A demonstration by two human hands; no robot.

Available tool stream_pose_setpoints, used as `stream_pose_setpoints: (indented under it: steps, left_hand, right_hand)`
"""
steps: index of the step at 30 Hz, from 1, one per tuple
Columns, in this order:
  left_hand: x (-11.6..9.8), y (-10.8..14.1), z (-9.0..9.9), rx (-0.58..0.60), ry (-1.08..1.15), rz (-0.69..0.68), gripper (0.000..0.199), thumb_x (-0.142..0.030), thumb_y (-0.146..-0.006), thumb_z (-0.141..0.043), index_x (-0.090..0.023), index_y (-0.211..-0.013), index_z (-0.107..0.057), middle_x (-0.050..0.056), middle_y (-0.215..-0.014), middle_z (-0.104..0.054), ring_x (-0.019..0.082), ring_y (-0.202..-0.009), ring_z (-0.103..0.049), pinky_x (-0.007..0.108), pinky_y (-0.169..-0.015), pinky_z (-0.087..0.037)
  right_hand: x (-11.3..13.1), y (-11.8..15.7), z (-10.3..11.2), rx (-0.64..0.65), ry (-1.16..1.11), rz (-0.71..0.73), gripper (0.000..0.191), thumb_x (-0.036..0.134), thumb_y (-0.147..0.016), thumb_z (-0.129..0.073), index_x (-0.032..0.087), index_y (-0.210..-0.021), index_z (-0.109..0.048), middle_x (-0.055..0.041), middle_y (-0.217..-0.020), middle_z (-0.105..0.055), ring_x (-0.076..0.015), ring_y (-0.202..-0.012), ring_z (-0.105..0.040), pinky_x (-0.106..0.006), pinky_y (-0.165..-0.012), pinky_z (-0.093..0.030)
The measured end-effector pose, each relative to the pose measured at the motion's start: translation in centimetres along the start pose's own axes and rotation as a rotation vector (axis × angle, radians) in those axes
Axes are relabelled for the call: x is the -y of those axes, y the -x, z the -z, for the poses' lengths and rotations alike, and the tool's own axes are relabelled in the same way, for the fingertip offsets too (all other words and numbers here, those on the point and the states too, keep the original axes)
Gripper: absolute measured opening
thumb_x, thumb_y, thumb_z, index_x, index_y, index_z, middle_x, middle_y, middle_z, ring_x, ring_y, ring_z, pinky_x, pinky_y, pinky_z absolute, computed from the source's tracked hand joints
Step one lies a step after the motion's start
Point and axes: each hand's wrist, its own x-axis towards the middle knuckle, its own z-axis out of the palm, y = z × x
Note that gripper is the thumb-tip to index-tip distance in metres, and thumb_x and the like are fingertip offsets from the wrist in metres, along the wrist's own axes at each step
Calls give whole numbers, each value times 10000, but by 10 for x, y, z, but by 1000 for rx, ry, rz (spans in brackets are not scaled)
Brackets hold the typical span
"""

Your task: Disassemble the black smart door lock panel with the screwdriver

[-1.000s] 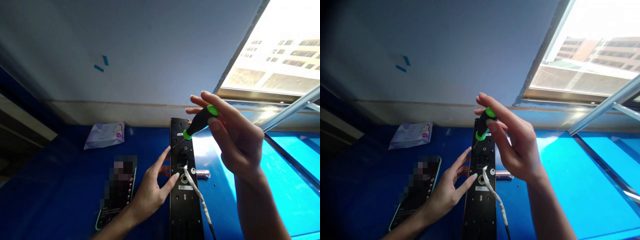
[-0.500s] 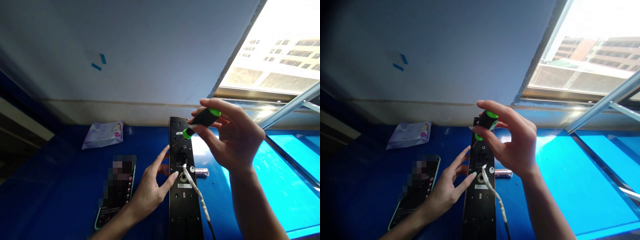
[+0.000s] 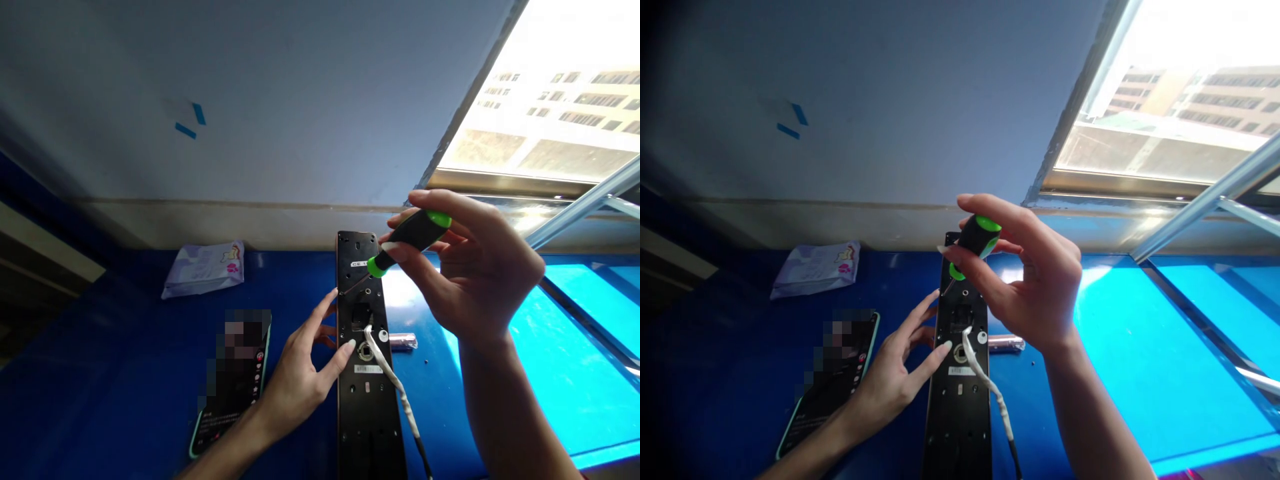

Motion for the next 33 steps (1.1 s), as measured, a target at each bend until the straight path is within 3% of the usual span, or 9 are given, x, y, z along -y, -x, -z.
stream_pose_setpoints:
  steps: [15, 24, 33]
  left_hand:
    - [-1, -1, 0, -16, -23, -29, 707, -415, -1004, -651, -325, -1636, -348, 110, -1536, -594, 233, -1058, -745, 468, -1025, -617]
    - [3, 0, 2, -42, -69, -59, 683, -423, -998, -661, -347, -1619, -387, 97, -1501, -627, 239, -1038, -757, 470, -1021, -624]
    - [4, -2, 1, -66, -122, -117, 668, -383, -995, -660, -320, -1611, -408, 108, -1482, -650, 235, -1012, -776, 441, -980, -653]
  right_hand:
    - [7, -2, 7, -52, 10, 21, 492, 170, -827, -871, 369, -1259, -746, 10, -1157, -797, -247, -958, -796, -416, -737, -695]
    - [-1, 0, -1, 24, 6, 39, 446, 165, -853, -842, 346, -1247, -739, 29, -1147, -799, -241, -942, -787, -436, -769, -694]
    - [3, 0, 0, -17, 18, 29, 445, 185, -858, -842, 363, -1253, -736, 16, -1126, -798, -255, -944, -779, -444, -731, -690]
